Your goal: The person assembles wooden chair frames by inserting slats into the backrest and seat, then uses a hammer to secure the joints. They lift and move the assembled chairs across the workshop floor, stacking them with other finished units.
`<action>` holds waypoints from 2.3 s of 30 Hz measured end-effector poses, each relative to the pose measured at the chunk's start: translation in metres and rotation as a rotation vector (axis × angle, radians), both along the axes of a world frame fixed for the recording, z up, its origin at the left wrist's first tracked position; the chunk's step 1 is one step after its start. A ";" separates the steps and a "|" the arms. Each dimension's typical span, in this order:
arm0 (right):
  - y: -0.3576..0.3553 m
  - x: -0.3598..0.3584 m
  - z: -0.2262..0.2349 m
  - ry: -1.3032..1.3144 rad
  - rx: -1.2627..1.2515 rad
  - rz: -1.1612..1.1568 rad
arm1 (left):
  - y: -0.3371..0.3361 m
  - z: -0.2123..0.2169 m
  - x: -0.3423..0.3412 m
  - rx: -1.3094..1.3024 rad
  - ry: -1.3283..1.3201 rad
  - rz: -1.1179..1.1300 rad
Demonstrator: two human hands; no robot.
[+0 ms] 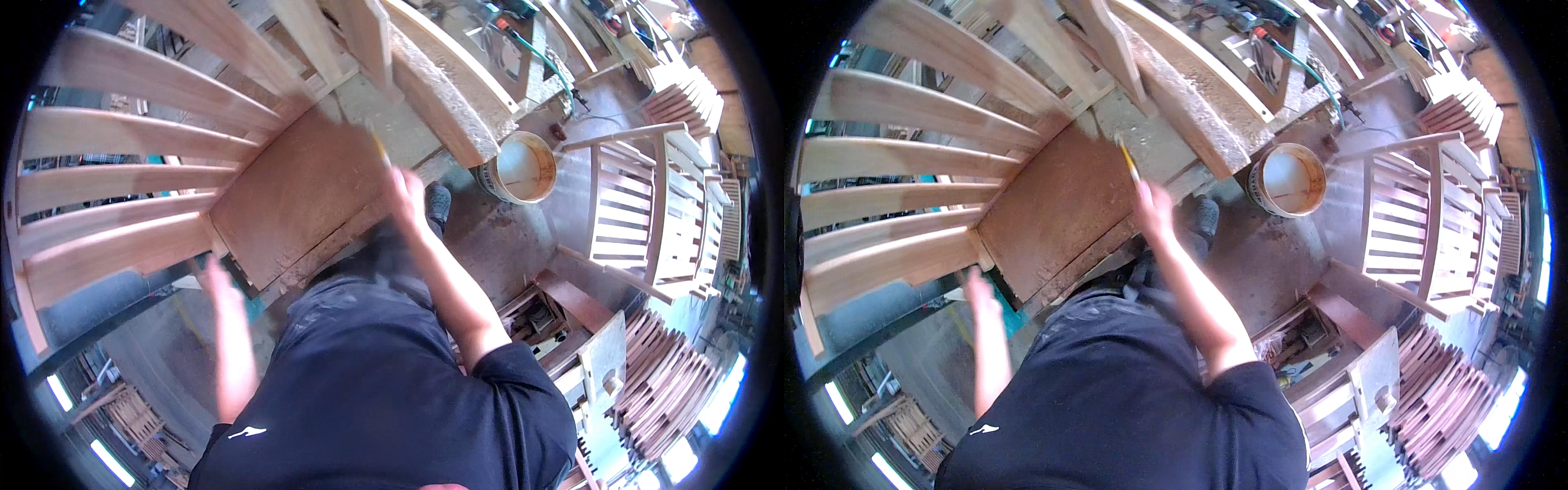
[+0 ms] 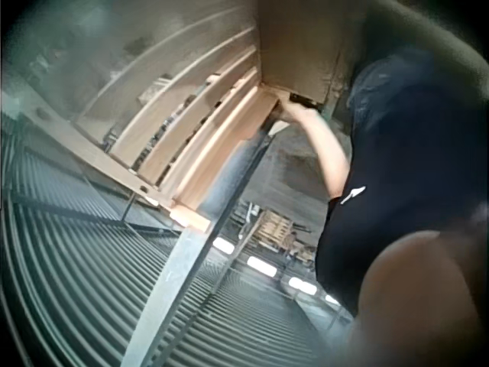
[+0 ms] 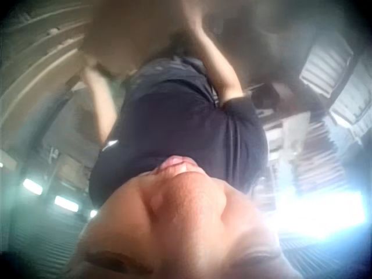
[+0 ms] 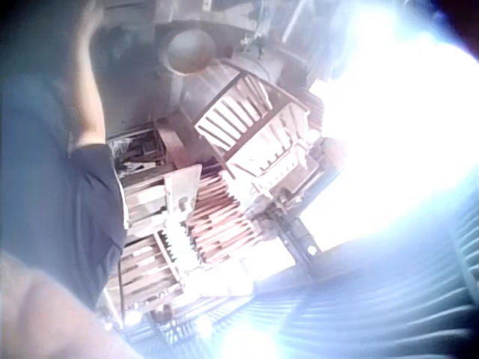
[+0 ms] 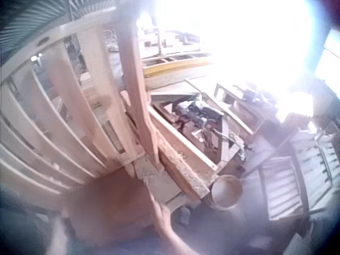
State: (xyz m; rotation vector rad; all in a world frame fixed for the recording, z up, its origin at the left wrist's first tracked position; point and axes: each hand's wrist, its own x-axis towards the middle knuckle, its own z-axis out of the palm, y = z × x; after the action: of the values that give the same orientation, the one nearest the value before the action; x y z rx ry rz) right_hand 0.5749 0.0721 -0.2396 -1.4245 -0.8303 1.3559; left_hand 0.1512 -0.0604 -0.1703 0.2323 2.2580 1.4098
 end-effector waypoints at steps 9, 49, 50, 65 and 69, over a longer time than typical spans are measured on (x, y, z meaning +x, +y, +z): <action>-0.148 0.256 -0.051 -0.180 -0.358 -0.323 | 0.142 0.074 0.369 0.318 0.687 -1.533; 0.081 0.476 -0.466 -0.677 -1.134 -0.320 | 0.242 0.016 0.551 -0.213 1.375 -1.672; 0.074 0.474 -0.458 -0.717 -0.905 -0.120 | 0.247 0.016 0.554 -0.187 1.363 -1.685; -0.177 0.442 -0.211 -0.432 -0.586 -0.247 | 0.225 0.061 0.503 0.195 0.837 -1.584; -0.109 0.433 -0.181 -0.001 -0.299 -0.442 | 0.157 0.064 0.434 0.220 0.759 -1.269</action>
State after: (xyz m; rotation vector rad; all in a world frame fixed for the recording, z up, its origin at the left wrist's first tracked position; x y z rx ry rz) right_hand 1.0081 -0.0365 -0.4209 -1.7164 -0.2874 1.1639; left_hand 0.5851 0.0961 -0.1060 2.0879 1.6527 0.8360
